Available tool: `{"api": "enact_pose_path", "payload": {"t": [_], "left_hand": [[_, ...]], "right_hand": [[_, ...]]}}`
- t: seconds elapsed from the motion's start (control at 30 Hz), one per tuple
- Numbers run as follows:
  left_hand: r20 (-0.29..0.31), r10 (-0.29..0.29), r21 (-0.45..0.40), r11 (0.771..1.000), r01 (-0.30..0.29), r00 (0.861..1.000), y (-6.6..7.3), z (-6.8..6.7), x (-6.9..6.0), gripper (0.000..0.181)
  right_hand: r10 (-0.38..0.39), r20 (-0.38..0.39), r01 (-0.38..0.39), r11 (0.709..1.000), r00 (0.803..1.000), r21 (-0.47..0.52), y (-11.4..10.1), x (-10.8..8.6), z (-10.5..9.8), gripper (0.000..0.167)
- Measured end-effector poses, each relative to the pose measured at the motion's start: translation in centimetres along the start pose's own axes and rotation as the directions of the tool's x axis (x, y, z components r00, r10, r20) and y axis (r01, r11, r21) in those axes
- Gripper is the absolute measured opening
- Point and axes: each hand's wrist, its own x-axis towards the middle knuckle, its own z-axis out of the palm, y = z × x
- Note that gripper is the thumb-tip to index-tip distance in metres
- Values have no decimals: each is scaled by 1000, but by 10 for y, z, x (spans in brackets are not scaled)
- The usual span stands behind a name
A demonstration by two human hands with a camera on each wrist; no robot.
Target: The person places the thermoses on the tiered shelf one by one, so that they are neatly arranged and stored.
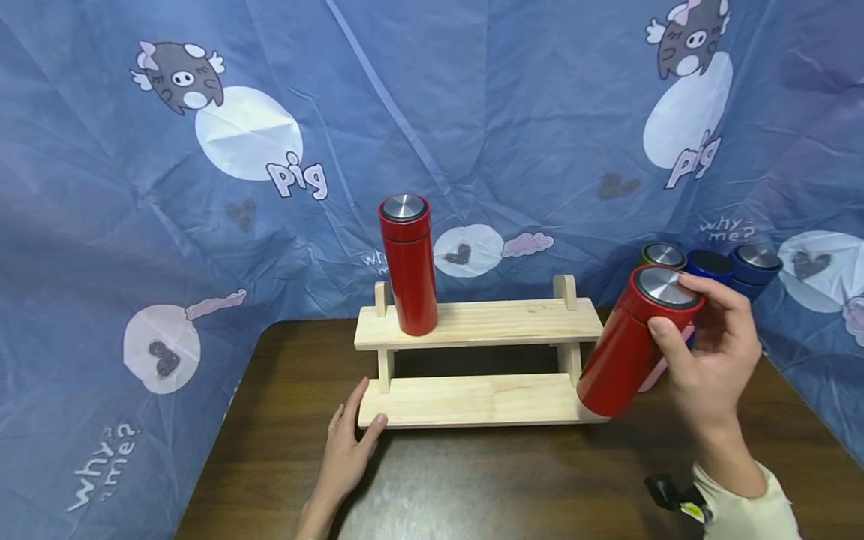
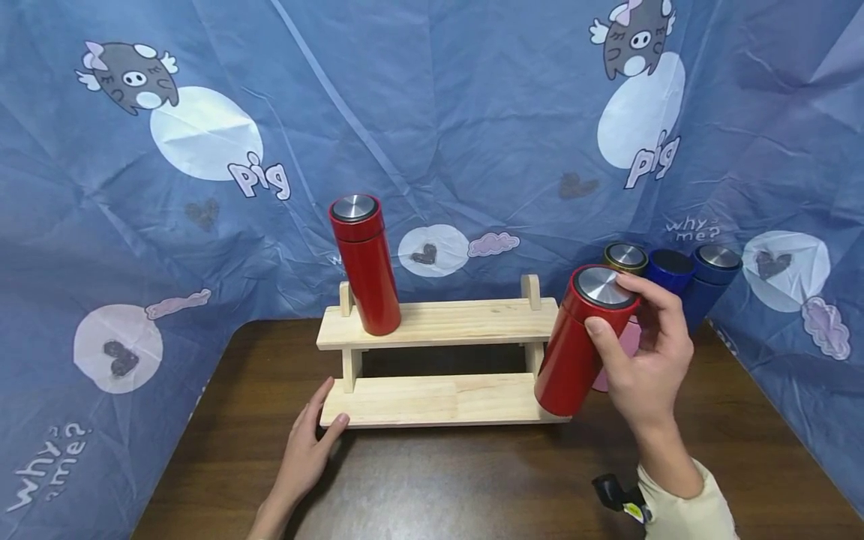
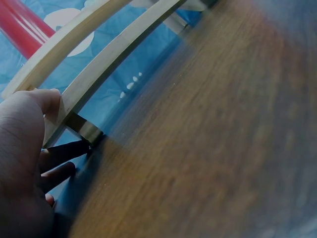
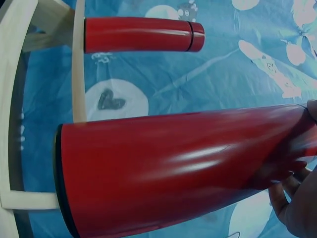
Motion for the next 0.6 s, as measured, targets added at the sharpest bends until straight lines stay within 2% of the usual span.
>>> {"api": "enact_pose_path", "payload": {"t": [0.43,0.6], "left_hand": [[4,-19,-2,1000,19,1000,0,0,0,70],[14,-44,-3,999,44,999,0,0,-1,70]], "right_hand": [[29,72,-20,992,997,-124,12,5,18,57],[20,88,-8,991,996,-130,14,12,31,60]]}}
